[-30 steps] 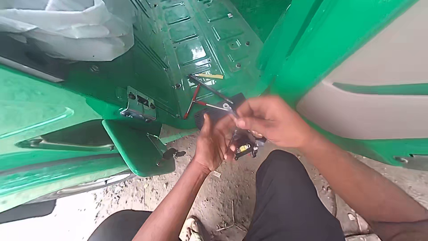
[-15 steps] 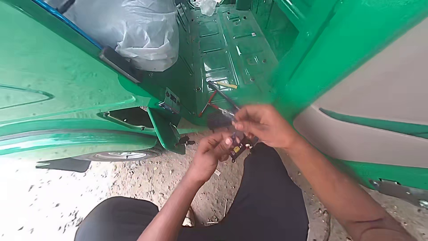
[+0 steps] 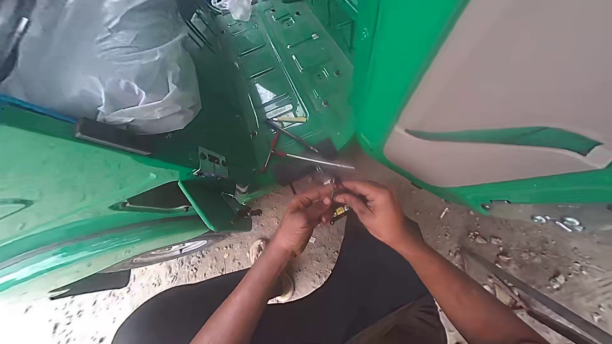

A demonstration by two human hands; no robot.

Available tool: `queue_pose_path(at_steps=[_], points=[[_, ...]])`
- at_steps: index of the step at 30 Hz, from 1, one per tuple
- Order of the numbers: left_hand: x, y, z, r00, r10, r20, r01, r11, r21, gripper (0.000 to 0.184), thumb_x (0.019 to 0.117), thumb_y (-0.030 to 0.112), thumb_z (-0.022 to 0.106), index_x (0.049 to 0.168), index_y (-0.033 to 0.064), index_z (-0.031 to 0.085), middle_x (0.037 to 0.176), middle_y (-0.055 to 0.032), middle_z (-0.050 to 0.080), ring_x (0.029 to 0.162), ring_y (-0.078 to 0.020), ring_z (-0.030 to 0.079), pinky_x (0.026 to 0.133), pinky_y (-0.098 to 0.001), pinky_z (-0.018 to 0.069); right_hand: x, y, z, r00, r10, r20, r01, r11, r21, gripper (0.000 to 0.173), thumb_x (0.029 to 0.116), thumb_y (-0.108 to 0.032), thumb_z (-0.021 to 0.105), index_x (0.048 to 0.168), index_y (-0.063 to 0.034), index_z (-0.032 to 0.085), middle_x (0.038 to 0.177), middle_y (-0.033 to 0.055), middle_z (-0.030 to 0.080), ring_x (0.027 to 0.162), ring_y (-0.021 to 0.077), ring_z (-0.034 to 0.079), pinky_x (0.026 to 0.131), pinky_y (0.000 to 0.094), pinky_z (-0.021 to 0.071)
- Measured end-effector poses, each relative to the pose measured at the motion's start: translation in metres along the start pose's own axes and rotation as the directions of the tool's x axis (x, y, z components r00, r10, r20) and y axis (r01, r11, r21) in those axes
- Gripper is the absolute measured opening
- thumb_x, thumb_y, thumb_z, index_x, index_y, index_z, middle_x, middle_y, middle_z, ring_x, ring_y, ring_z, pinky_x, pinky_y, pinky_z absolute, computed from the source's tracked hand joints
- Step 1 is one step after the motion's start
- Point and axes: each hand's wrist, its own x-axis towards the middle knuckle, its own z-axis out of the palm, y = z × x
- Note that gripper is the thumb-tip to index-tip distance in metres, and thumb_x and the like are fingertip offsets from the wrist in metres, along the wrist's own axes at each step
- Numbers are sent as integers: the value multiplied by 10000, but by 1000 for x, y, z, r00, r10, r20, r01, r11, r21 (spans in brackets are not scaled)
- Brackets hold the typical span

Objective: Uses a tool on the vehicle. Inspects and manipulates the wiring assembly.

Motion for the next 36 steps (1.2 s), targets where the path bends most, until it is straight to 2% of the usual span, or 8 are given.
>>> queue_pose_path(at_steps=[5,9,15,18,22,27,30,36], points=[[40,-52,34,998,58,1,-57,981,185,268,1018,16,510,1212,-24,690,1153,-134,687,982,-179,647,849,-337,551,-31,14,-39,979,196,-55,-204,952,-229,213,1011,-267,628,961,-117,771,829,-20,729,727,33,672,692,227,579],[46,-112,70,973,173,153,-229,811,539,288,983,24,523,1163,50,746,1173,-85,697,1133,-170,645,987,-358,552,-82,26,-78,873,487,18,-486,874,-16,194,985,-262,660,897,-111,744,690,-53,657,582,19,591,552,195,507],[23,-155,97,941,176,288,-307,799,516,293,954,-31,549,1087,74,788,1094,-78,677,1045,-134,642,929,-302,567,-152,14,-94,789,610,73,-613,778,136,185,968,-248,680,852,-110,722,646,-60,625,547,22,568,509,193,480],[9,-164,92,921,175,348,-349,767,539,293,943,-34,554,1050,89,798,1082,-61,718,1036,-127,672,922,-311,585,-179,-1,-91,761,637,121,-645,725,243,192,994,-237,672,1029,-68,758,724,-27,682,590,47,612,543,203,529],[7,-160,79,895,222,388,-414,738,533,226,900,141,662,1069,65,792,1092,-73,725,1059,-149,671,937,-340,581,-151,-14,-97,798,589,125,-600,762,243,262,988,-245,696,1172,-61,727,897,-12,744,755,68,704,690,225,614],[7,-157,78,965,206,164,-259,854,452,248,990,190,666,797,60,753,816,-27,712,801,-110,669,758,-299,567,-98,18,-98,974,164,-158,-122,961,248,245,1025,-191,627,1124,15,713,919,42,732,784,117,701,716,312,632],[16,-145,74,982,146,122,-182,913,364,252,1017,140,624,843,11,754,848,-78,715,761,-154,668,707,-306,582,-108,78,-80,962,271,-17,-252,915,316,496,1101,-403,402,1256,-11,664,1137,98,716,1029,192,698,929,408,597],[18,-132,61,991,92,96,-123,907,402,245,1015,151,635,860,8,760,807,-87,719,681,-150,660,625,-303,572,-127,95,-68,974,153,167,-198,933,301,683,1071,-598,331,1021,-52,738,965,26,694,960,121,652,885,322,557]])
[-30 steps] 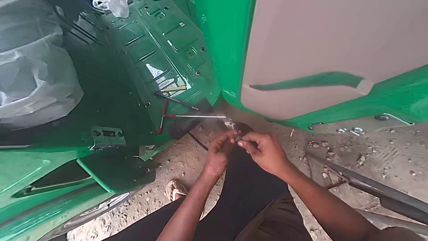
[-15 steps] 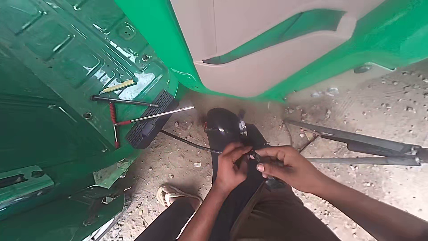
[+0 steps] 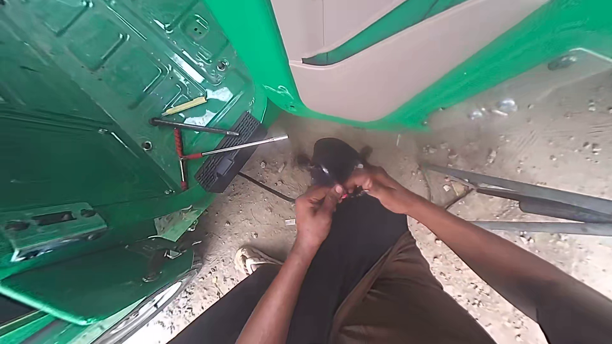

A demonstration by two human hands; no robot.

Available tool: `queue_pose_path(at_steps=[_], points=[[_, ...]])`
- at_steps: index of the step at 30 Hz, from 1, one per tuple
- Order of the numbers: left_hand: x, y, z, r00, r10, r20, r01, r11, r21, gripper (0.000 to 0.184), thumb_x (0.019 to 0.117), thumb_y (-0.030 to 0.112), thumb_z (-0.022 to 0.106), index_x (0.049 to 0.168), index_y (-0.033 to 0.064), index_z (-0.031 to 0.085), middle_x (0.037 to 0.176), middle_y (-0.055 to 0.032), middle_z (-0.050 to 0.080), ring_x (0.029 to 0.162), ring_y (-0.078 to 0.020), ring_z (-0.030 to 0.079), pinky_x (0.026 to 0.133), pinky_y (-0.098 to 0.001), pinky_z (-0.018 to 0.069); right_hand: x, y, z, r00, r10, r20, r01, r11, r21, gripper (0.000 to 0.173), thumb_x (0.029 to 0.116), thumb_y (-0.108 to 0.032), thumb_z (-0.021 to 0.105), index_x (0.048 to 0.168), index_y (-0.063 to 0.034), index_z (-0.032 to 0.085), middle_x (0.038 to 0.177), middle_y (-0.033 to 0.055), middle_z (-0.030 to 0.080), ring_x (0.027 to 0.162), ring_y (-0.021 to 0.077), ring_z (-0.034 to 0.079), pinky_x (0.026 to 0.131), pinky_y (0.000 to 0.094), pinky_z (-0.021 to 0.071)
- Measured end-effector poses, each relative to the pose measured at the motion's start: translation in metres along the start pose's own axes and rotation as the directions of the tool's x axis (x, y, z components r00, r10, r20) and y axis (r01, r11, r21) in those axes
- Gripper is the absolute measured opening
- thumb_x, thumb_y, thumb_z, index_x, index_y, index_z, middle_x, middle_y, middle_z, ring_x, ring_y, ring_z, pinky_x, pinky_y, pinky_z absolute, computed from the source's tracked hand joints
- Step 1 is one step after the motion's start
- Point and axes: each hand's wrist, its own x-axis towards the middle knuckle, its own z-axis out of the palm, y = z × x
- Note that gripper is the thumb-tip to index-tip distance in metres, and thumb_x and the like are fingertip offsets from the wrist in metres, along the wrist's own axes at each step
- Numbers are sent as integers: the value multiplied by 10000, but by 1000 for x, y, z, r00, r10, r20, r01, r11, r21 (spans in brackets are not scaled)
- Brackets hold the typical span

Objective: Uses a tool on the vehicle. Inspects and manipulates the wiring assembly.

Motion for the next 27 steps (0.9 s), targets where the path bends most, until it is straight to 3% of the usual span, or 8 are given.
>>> queue_pose_path(at_steps=[4,8,13,15,17,19,22,27], points=[[5,2,1,1000,-27,11,26,999,37,234,1006,162,654,862,24,774,787,-77,727,638,-133,649,588,-288,556,-5,-4,-5,993,-115,36,118,987,-109,559,1053,-540,479,865,-88,746,872,2,700,985,141,638,960,370,493],[6,8,-1,991,-131,14,131,991,42,243,989,175,678,821,32,778,754,-77,732,595,-113,623,546,-273,510,-18,-21,0,988,-142,54,151,922,-356,321,971,-425,692,917,-124,787,891,-35,698,1072,149,601,1018,401,443],[7,8,-6,911,-413,23,412,911,34,126,862,147,826,880,30,784,712,-83,725,516,-99,592,458,-257,456,-13,-47,-10,926,-184,329,371,593,-714,255,1034,-364,586,960,-188,754,885,-25,619,1081,200,566,1048,490,352],[9,7,-12,906,-423,15,423,905,-47,313,755,91,908,984,35,702,773,-111,681,470,-124,551,386,-245,444,-5,-49,-12,931,-206,301,365,528,-767,248,1034,-378,589,1027,-226,785,927,-39,661,1101,203,575,1050,499,364],[11,11,-17,927,-374,-24,371,925,-77,324,722,62,922,935,62,679,866,-115,661,462,-131,534,380,-248,464,6,-48,-12,948,-230,221,313,540,-781,243,1022,-396,608,1042,-244,798,949,-52,685,1095,197,577,1019,486,375],[14,14,-20,934,-358,-9,352,921,-165,217,764,8,873,888,43,699,867,-135,684,453,-116,520,392,-240,453,17,-52,-10,956,-245,159,277,584,-763,226,1009,-391,635,1036,-241,802,970,-65,700,1092,184,582,1000,465,397],[16,11,-25,910,-379,166,412,871,-267,70,938,54,712,997,16,704,825,-112,676,474,-74,504,426,-210,444,34,-60,-9,974,-194,115,214,631,-746,239,996,-419,640,1047,-255,807,1026,-97,723,1080,161,584,961,448,409],[26,6,-27,827,-440,351,549,766,-333,252,1073,147,473,955,21,655,719,-46,634,443,-36,461,408,-171,399,54,-45,0,973,-193,-127,45,699,-714,220,961,-332,723,1085,-157,774,1067,9,699,1035,160,647,934,365,554]])
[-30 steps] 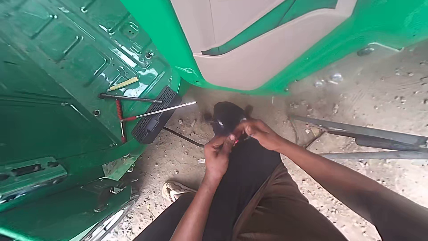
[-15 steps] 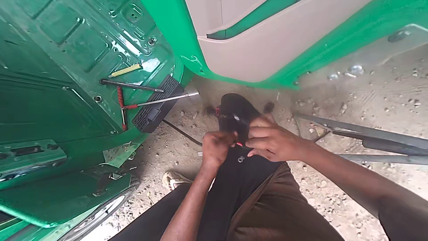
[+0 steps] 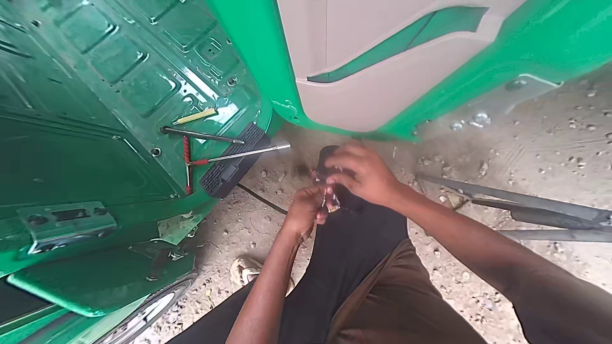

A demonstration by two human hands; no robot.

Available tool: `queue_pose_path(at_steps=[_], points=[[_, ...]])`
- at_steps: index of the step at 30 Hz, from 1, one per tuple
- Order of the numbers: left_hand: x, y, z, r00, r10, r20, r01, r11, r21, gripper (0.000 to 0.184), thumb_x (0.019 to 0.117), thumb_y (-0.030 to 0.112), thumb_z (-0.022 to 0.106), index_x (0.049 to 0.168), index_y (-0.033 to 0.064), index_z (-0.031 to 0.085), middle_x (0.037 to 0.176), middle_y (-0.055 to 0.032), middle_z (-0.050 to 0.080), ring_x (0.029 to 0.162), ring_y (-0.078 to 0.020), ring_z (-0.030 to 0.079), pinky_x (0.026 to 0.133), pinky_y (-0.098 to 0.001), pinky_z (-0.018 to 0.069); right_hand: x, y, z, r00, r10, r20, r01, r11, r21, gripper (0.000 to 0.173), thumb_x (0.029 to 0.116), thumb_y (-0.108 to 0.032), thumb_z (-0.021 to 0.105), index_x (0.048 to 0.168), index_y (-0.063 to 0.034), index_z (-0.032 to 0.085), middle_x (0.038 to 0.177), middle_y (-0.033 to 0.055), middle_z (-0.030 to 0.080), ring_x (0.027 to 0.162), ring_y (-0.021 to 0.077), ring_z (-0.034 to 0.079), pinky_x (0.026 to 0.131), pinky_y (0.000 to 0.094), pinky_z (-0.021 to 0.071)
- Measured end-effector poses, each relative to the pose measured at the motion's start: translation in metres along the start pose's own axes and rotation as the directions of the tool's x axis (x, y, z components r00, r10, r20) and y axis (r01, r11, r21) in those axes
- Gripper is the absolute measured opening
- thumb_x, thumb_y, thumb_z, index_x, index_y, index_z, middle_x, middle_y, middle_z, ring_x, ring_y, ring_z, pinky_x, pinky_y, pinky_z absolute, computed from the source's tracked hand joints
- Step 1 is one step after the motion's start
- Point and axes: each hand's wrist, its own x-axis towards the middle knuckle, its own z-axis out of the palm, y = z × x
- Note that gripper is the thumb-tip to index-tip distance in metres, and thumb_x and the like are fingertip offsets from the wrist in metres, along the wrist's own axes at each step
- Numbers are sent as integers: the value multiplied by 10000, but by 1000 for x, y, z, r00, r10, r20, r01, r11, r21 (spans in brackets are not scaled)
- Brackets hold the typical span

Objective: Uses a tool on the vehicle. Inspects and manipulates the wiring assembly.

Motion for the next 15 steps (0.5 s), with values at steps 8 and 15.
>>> queue_pose_path(at_steps=[8,15], points=[[2,6,-11,996,-81,-37,79,995,-63,81,1053,140,551,1064,73,595,677,-30,557,430,-39,440,392,-168,392,-59,-11,35,870,444,216,-475,632,612,513,849,-338,857,1268,-90,697,1158,37,730,985,143,718,833,305,632],[-1,10,-7,998,-37,-58,35,999,-28,93,1020,65,584,1087,98,528,726,-51,579,434,-50,450,391,-170,392,-37,-15,55,862,466,198,-459,553,695,74,903,-67,776,960,-24,757,872,61,742,785,128,702,756,319,617]])
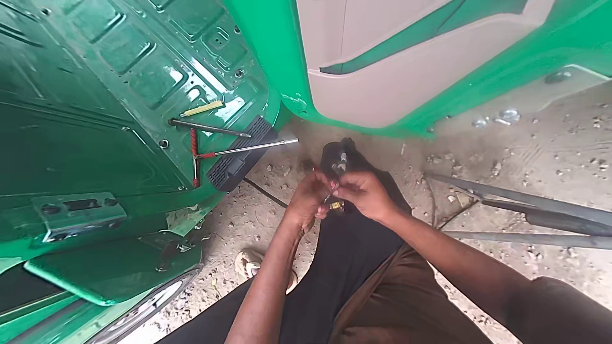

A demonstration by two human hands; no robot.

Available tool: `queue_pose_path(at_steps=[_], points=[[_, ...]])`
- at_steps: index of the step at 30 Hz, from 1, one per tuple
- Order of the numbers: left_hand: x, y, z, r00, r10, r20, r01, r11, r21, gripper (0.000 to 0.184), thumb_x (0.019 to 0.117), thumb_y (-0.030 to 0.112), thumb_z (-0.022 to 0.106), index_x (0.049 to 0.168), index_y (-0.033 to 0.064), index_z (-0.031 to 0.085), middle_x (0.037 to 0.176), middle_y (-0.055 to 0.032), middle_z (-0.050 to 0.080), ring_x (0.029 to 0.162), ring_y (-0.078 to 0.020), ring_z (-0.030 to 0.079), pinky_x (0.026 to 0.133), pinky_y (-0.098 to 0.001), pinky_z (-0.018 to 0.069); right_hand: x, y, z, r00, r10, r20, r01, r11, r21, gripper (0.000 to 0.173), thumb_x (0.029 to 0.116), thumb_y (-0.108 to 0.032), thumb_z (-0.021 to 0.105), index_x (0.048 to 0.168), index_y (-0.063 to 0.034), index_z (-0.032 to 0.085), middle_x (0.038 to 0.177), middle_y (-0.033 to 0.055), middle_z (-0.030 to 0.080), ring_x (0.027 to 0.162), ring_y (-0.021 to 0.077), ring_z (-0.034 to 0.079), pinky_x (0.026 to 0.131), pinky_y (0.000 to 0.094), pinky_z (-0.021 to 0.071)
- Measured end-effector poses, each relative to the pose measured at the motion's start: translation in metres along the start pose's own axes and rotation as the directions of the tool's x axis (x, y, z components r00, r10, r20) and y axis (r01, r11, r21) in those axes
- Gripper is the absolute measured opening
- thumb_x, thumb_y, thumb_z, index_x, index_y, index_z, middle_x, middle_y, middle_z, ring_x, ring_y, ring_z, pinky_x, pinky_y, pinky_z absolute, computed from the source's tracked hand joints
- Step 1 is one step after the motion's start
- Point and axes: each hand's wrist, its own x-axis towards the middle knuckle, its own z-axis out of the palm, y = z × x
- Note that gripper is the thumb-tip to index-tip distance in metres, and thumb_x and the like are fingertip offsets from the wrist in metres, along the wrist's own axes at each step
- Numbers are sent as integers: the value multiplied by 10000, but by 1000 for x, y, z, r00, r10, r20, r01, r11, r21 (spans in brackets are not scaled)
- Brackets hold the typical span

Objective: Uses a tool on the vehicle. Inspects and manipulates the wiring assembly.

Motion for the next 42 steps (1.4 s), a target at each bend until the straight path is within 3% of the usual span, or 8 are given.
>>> queue_pose_path(at_steps=[3,8,13,21,24,29,40,42], points=[[4,6,3,1000,3,-8,-3,1000,-13,127,1087,166,486,1138,100,582,792,-44,602,439,-30,422,393,-157,376,-2,-2,-6,998,-52,-40,50,998,-38,84,939,-73,733,1004,-46,779,932,51,751,828,127,713,788,317,625],[7,24,-7,989,-143,28,144,989,-18,688,1096,558,219,1120,57,689,892,-58,668,433,-13,342,387,-159,284,-18,-16,-25,996,-42,75,55,984,-171,180,1014,-145,628,1087,-63,770,1000,20,760,889,88,711,840,277,605],[12,25,-8,976,-152,158,141,987,79,201,1015,169,606,1098,38,733,828,-32,675,433,19,372,387,-138,313,-26,-28,-30,991,13,130,16,974,-224,204,1028,-172,582,1064,-84,763,938,-10,739,817,48,678,765,229,576],[13,19,13,996,86,-31,-82,991,101,103,930,35,694,988,-32,747,850,-124,725,492,-38,496,433,-175,395,-56,-45,-24,994,-38,99,61,971,-233,225,1036,-154,564,1062,-63,769,933,-4,737,789,29,664,718,190,567],[15,9,21,973,210,-91,-187,958,217,77,884,41,763,940,-6,742,768,-83,695,532,-55,495,475,-206,393,-63,-48,-29,991,-72,117,95,973,-210,238,1043,-148,557,1060,-49,772,940,7,739,798,37,661,725,196,562],[22,-13,27,926,370,-81,-327,889,320,93,880,75,764,924,-3,741,828,-105,727,745,-162,686,695,-334,590,-77,-45,-39,989,-94,117,117,969,-216,240,1045,-150,560,1041,-46,776,910,15,725,786,41,648,702,196,552],[25,-29,52,923,376,-76,-293,818,494,74,867,124,739,871,54,765,789,-32,720,706,-116,677,654,-312,581,-130,-57,-43,948,-262,182,282,954,-98,232,1059,-186,576,1032,-55,765,852,22,710,741,49,650,664,199,562],[33,-35,41,926,356,-129,-231,801,552,92,885,144,721,911,68,767,798,-19,730,712,-106,686,665,-317,591,-141,-81,-36,876,-379,297,376,924,70,186,1044,-137,585,1012,-51,747,878,74,697,824,140,664,757,299,569]])
